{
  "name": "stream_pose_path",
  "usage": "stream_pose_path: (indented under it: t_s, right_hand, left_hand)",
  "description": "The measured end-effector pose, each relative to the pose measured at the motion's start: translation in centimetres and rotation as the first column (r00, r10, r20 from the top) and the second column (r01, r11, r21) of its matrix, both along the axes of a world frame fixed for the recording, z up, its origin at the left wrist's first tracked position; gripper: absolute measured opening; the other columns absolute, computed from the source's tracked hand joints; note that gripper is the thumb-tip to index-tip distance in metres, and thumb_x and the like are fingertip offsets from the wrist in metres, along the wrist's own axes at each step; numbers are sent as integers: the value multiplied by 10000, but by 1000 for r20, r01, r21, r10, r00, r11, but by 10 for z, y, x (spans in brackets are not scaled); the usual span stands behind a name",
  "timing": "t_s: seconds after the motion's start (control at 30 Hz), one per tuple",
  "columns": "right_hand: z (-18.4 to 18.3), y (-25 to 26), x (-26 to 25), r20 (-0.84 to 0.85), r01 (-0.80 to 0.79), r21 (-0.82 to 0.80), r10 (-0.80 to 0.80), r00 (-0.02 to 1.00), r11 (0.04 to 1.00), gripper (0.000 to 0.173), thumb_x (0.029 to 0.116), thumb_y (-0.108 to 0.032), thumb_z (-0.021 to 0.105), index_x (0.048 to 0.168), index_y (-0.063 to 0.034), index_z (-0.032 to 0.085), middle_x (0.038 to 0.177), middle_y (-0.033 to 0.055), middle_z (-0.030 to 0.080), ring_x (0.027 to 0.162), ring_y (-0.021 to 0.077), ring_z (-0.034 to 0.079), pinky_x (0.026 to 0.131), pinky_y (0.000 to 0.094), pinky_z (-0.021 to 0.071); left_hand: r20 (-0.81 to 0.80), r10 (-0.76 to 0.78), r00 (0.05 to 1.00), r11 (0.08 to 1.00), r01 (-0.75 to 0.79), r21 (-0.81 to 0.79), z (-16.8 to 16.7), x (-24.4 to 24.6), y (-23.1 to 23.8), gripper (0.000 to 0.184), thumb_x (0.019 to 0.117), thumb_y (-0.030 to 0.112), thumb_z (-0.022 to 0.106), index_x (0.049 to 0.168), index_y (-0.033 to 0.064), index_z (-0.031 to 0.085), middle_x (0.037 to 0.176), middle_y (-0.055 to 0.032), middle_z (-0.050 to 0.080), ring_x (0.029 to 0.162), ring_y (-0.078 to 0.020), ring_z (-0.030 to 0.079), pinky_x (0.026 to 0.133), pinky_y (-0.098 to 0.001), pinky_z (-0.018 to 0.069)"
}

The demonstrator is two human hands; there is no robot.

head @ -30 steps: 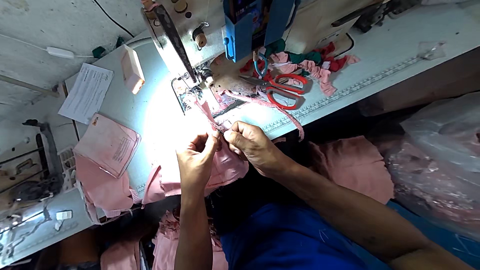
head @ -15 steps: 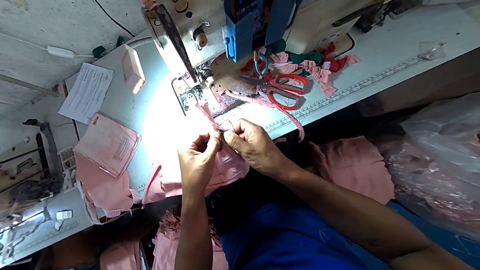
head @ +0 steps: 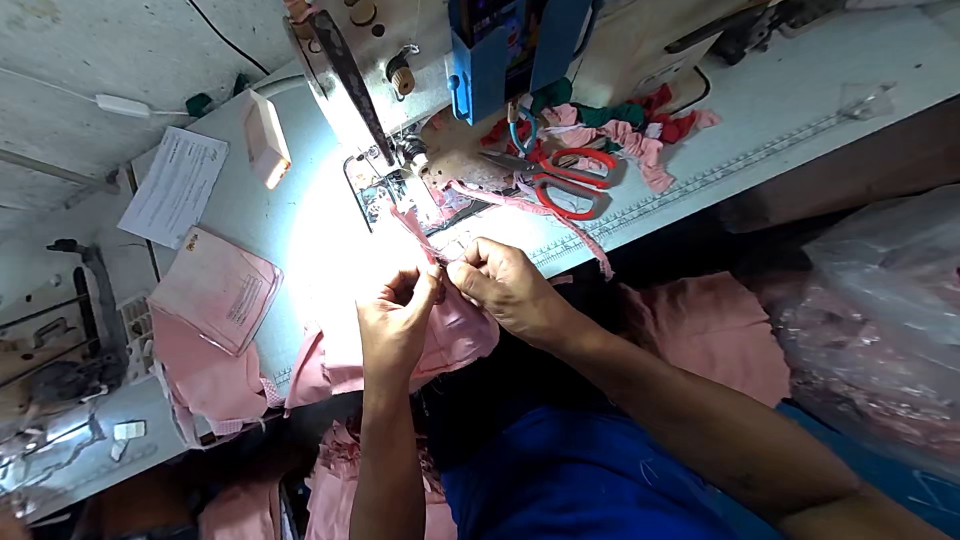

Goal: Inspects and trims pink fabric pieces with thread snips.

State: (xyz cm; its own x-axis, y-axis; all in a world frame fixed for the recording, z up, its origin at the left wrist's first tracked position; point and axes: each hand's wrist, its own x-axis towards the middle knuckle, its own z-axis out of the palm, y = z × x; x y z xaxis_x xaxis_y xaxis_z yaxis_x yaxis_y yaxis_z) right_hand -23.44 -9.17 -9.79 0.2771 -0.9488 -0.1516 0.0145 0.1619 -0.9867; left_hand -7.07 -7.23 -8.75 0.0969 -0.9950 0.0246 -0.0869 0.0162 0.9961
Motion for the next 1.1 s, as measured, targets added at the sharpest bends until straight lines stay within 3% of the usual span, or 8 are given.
stream_pose_path:
  t_s: [0.17,0.43,0.5,0.57,0.63,0.8,0.9,1.1]
  right_hand:
    - [3,-4,0,292,-87,174,33,956,981,213,1065,-177,514,877,-85,553,599,-14,458,473,36,400,448,171,342]
    - [5,-6,-4,476,-287,430,55,878,856,319,1108,-331,415,933,-132,592,596,-89,413,445,-16,333,416,133,301]
    - [5,-8,-3,236,-204,267,142,961,942,216,1070,-251,497,944,-103,591,629,-68,475,503,6,421,478,174,362]
    - [5,-8,-6,-187,-150,21,151,971,988,283,942,-388,655,1009,-113,651,726,-40,587,620,48,549,588,269,474]
    - [8,-3,-5,-396,-115,-171,39,917,978,406,881,-503,691,1052,-135,673,782,-9,631,707,107,602,635,349,495]
    - [3,-10,0,-440,-151,-429,-60,896,891,307,974,-400,630,1073,-134,746,844,31,719,786,158,683,683,403,544]
    - [6,-11,1,-474,-207,-447,-35,880,870,291,969,-372,632,992,-96,721,763,59,666,712,195,648,623,423,507]
    - [9,-4,6,-554,-192,-415,-80,829,889,265,961,-320,603,1047,-83,683,760,77,662,722,244,668,626,446,512]
  left_hand:
    - [-27,-18,999,1000,18,-15,-1,2,-1,116,975,90,680,880,26,699,724,-56,675,633,-129,653,632,-283,585]
    - [-6,-28,1000,1000,28,6,-5,8,-1,106,949,81,681,882,2,707,746,-80,702,674,-159,689,683,-319,607]
    - [-10,4,1000,1000,-4,19,-7,11,1,102,942,65,678,869,0,707,740,-50,704,675,-132,692,686,-292,609]
    - [-9,40,999,999,-39,13,-7,13,2,96,933,64,680,863,7,713,728,-36,704,660,-112,685,663,-269,602]
    - [-3,41,999,999,-41,-11,-7,15,5,80,923,57,676,867,17,716,733,-31,703,660,-100,680,658,-253,594]
    - [137,-9,991,1000,11,-20,-7,15,12,88,919,106,679,889,37,725,761,-22,710,688,-108,694,668,-251,602]
    - [188,-28,982,998,36,-44,-7,18,13,92,919,113,666,899,47,727,774,-15,710,696,-100,690,660,-240,596]
    - [166,18,986,999,-9,-53,-3,17,10,137,934,149,702,947,16,732,800,-53,732,716,-146,719,688,-284,625]
